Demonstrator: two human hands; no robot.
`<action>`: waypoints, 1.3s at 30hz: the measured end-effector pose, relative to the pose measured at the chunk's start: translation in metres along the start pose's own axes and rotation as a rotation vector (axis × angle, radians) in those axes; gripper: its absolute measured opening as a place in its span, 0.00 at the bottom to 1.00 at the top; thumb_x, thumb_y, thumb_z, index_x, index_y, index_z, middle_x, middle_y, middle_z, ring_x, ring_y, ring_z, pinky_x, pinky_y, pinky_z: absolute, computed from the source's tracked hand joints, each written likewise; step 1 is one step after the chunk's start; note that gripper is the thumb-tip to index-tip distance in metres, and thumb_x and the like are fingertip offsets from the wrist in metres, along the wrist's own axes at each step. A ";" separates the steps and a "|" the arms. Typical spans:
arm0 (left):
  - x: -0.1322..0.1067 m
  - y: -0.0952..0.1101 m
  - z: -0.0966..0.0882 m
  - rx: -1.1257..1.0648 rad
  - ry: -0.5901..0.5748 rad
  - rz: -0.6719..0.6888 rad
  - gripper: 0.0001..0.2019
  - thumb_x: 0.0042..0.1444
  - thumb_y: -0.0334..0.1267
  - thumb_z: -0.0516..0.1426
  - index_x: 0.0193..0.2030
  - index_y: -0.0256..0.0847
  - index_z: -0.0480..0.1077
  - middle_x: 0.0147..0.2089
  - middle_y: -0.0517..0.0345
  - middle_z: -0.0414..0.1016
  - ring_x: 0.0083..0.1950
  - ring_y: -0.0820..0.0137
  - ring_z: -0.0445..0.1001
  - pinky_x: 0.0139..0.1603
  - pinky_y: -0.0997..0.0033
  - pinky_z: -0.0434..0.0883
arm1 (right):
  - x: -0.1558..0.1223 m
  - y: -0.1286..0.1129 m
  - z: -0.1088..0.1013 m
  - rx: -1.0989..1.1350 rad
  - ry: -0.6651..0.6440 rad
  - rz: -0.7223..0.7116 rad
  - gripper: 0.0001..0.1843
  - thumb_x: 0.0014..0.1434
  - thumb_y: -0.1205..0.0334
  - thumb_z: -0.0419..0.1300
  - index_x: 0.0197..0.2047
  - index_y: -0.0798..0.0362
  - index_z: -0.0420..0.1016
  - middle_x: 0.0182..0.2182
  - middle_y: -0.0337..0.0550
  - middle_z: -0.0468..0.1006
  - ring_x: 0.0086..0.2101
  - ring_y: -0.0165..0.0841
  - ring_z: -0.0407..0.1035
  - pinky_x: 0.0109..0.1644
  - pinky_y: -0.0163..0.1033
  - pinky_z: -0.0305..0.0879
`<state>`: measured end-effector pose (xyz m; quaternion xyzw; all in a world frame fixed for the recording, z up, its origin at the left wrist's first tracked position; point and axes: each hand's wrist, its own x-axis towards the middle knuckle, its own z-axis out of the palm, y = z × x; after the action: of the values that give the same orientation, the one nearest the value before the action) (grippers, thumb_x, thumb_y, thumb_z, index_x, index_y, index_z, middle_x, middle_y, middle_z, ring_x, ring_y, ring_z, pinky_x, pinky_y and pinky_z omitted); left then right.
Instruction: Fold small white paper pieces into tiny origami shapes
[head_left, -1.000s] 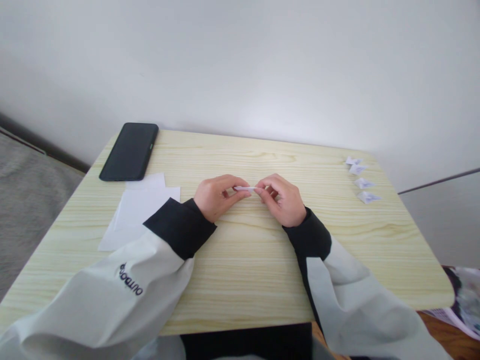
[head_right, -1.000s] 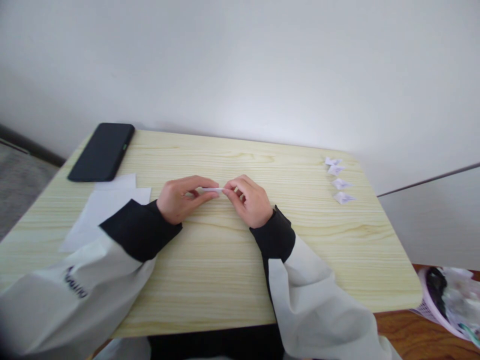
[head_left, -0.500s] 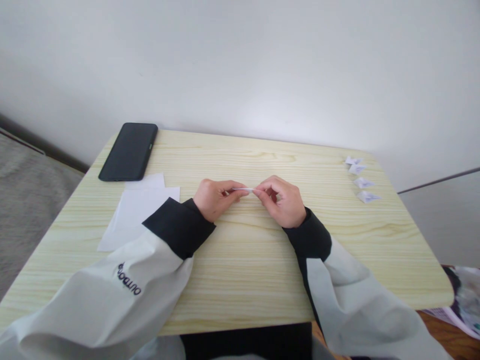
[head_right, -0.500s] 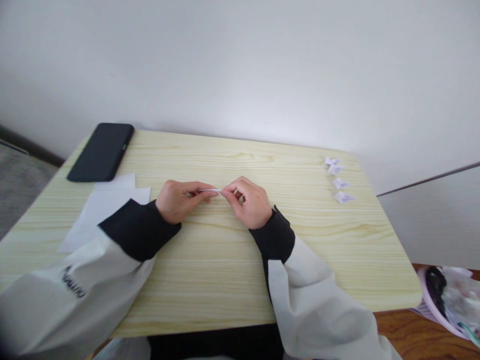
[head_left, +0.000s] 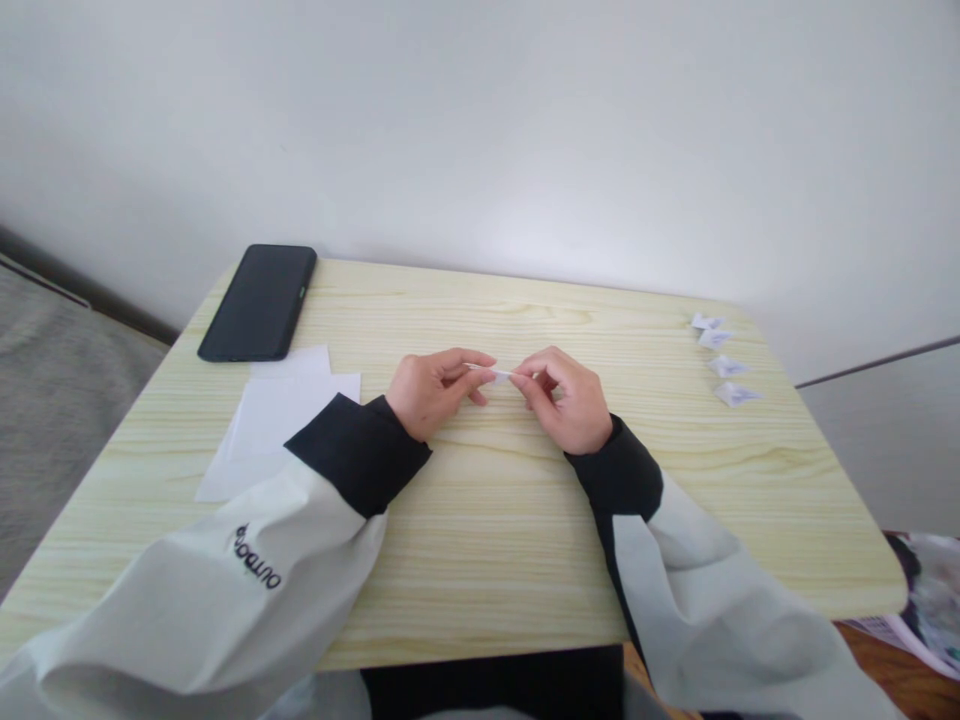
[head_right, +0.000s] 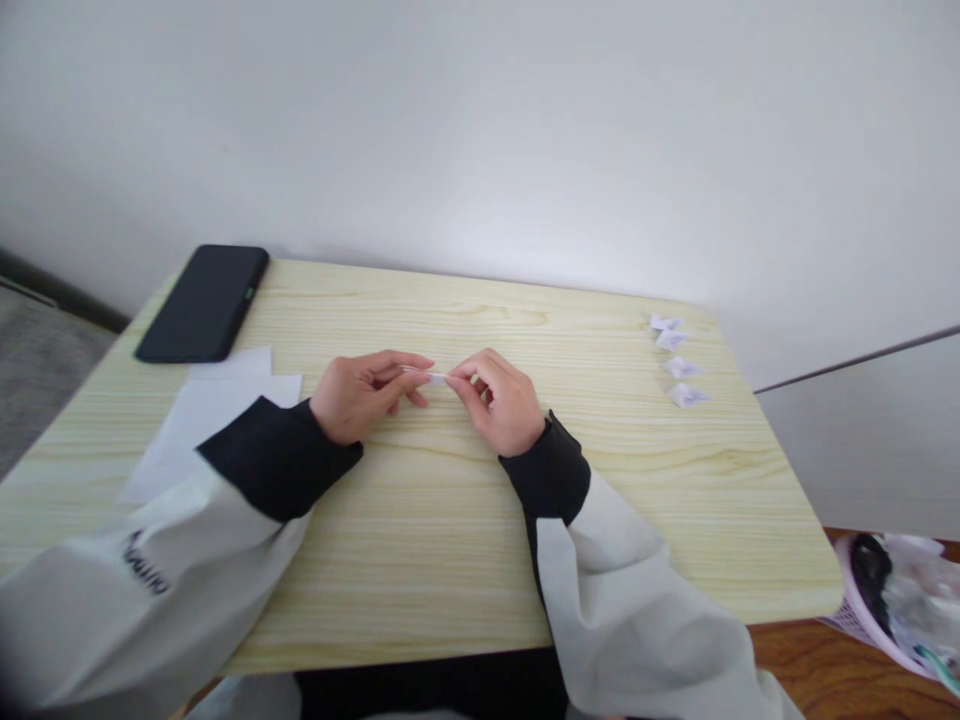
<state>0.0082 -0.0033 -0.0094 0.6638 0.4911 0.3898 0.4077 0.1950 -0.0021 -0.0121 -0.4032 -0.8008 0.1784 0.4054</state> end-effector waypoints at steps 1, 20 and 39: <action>0.000 0.000 0.001 -0.050 0.006 -0.022 0.13 0.52 0.44 0.58 0.39 0.36 0.71 0.23 0.59 0.77 0.25 0.71 0.76 0.22 0.78 0.66 | 0.000 0.000 0.000 0.005 0.009 0.010 0.07 0.60 0.61 0.54 0.31 0.53 0.68 0.27 0.38 0.71 0.22 0.24 0.63 0.27 0.31 0.62; 0.003 0.003 0.000 -0.267 -0.026 -0.178 0.19 0.47 0.51 0.60 0.35 0.34 0.69 0.32 0.50 0.79 0.30 0.66 0.78 0.22 0.77 0.70 | -0.002 -0.005 0.001 -0.027 0.148 -0.028 0.05 0.58 0.62 0.56 0.31 0.52 0.71 0.29 0.41 0.74 0.22 0.25 0.64 0.26 0.33 0.63; 0.002 0.001 0.002 -0.328 -0.062 -0.134 0.19 0.45 0.48 0.62 0.37 0.35 0.71 0.34 0.53 0.79 0.36 0.65 0.77 0.33 0.70 0.76 | 0.000 -0.006 0.001 -0.009 -0.029 0.001 0.05 0.55 0.59 0.59 0.33 0.52 0.72 0.29 0.39 0.78 0.22 0.25 0.67 0.28 0.31 0.65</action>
<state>0.0104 -0.0013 -0.0090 0.5657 0.4515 0.4159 0.5506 0.1910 -0.0062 -0.0091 -0.4026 -0.8071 0.1809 0.3921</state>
